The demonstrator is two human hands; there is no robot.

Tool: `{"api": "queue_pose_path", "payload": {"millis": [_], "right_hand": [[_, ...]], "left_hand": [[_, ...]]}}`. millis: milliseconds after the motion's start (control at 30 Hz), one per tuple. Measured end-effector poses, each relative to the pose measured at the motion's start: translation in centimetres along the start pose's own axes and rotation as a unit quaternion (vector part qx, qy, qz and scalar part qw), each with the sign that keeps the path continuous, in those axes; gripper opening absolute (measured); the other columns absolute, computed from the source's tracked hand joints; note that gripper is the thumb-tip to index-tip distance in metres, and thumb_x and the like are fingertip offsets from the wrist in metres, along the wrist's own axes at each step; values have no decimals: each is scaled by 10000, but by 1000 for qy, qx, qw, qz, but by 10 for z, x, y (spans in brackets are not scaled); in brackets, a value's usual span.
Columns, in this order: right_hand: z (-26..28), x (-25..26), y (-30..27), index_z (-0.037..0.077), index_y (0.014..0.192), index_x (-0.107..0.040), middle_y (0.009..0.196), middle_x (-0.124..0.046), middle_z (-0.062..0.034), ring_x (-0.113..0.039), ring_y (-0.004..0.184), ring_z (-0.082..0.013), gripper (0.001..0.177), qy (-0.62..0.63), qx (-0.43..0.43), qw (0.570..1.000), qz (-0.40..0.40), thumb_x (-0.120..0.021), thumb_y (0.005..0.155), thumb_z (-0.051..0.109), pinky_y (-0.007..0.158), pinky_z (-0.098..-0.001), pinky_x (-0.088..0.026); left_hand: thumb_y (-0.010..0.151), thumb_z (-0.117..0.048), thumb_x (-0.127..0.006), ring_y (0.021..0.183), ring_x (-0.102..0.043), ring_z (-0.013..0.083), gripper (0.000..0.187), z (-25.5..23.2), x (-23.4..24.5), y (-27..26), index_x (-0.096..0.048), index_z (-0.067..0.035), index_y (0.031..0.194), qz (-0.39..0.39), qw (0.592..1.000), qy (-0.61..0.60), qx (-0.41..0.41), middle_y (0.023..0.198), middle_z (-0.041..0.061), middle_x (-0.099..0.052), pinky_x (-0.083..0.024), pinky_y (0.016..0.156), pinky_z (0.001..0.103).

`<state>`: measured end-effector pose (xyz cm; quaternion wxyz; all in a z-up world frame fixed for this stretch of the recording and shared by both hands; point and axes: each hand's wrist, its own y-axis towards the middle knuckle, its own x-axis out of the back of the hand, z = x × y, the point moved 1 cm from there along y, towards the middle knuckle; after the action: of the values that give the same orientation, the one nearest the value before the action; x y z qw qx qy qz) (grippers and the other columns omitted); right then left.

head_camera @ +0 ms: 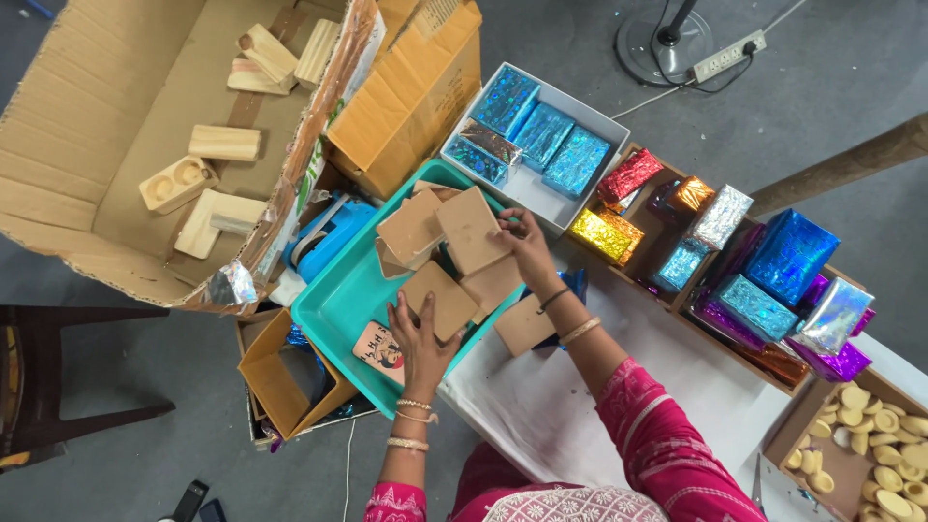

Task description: The person wraps small wooden items in shiny metallic paper. They pick up a wooden item, place it on a sheet of blue foil, and fold the paper around it to create a wrapped package. The wrapped items are placed into a container.

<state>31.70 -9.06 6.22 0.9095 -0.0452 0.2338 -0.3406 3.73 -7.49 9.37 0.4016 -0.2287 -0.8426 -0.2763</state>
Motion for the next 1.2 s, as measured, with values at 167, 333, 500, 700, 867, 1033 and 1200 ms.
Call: {"api": "queue_pose_path", "payload": {"millis": [167, 333, 500, 700, 867, 1033, 1200], "right_hand": [[-42, -13, 6, 73, 1208, -543, 1068, -606, -40, -606, 963, -125, 409, -25, 80, 996, -5, -767, 872, 6, 835, -258, -524], [-29, -38, -23, 45, 1096, -391, 842, -571, -54, -610, 731, -123, 380, -256, 106, 961, 21, -726, 951, 151, 609, -291, -524], [-6, -21, -39, 27, 1043, -435, 785, -604, -74, -619, 699, -123, 385, -340, 113, 933, 27, -784, 898, 102, 621, -300, -511], [4, 62, -74, 28, 1019, -496, 871, -629, -61, -606, 761, -108, 264, -319, 135, 938, -13, -738, 937, 94, 660, -293, -524], [11, 142, -169, 38, 1020, -580, 846, -652, -43, -616, 745, -105, 176, -333, 88, 933, -105, -716, 942, 117, 658, -272, -534], [-15, 218, -302, 40, 1091, -608, 973, -694, -50, -660, 824, -131, 203, -385, 53, 886, -255, -706, 947, 144, 694, -294, -569], [-18, 263, -424, 35, 1089, -627, 986, -696, -106, -675, 802, -216, 175, -432, 28, 819, -377, -698, 948, 111, 690, -339, -561]], "left_hand": [[719, -330, -869, 1452, -174, 585, 945, -2, 4, 6, -410, -189, 1533, 1, 1000, -3, 7, 1642, 260, -141, -273, 1155, 700], [746, -376, -864, 1464, -166, 574, 918, 0, 3, 6, -425, -172, 1526, -14, 1000, -4, -11, 1637, 258, -140, -258, 1156, 699], [770, -431, -860, 1450, -176, 561, 860, -9, 16, 7, -466, -147, 1480, -15, 1000, -6, -14, 1614, 244, -188, -249, 1147, 703], [863, -277, -771, 1389, -339, 488, 507, -35, 12, 7, -590, -75, 1292, -61, 993, -23, -97, 1441, 204, -412, -354, 1130, 638], [919, -129, -701, 1186, -563, 354, 214, -77, -12, 0, -648, -54, 1113, 29, 980, -55, -190, 1205, 131, -598, -475, 1019, 509], [880, -110, -677, 1170, -569, 375, 223, -102, -55, -19, -656, -28, 1086, 135, 963, -57, -224, 1168, 173, -615, -479, 1005, 482], [879, -99, -666, 1200, -549, 394, 240, -107, -88, -22, -682, -25, 1107, 158, 953, -53, -252, 1202, 184, -618, -476, 1022, 482]]}}
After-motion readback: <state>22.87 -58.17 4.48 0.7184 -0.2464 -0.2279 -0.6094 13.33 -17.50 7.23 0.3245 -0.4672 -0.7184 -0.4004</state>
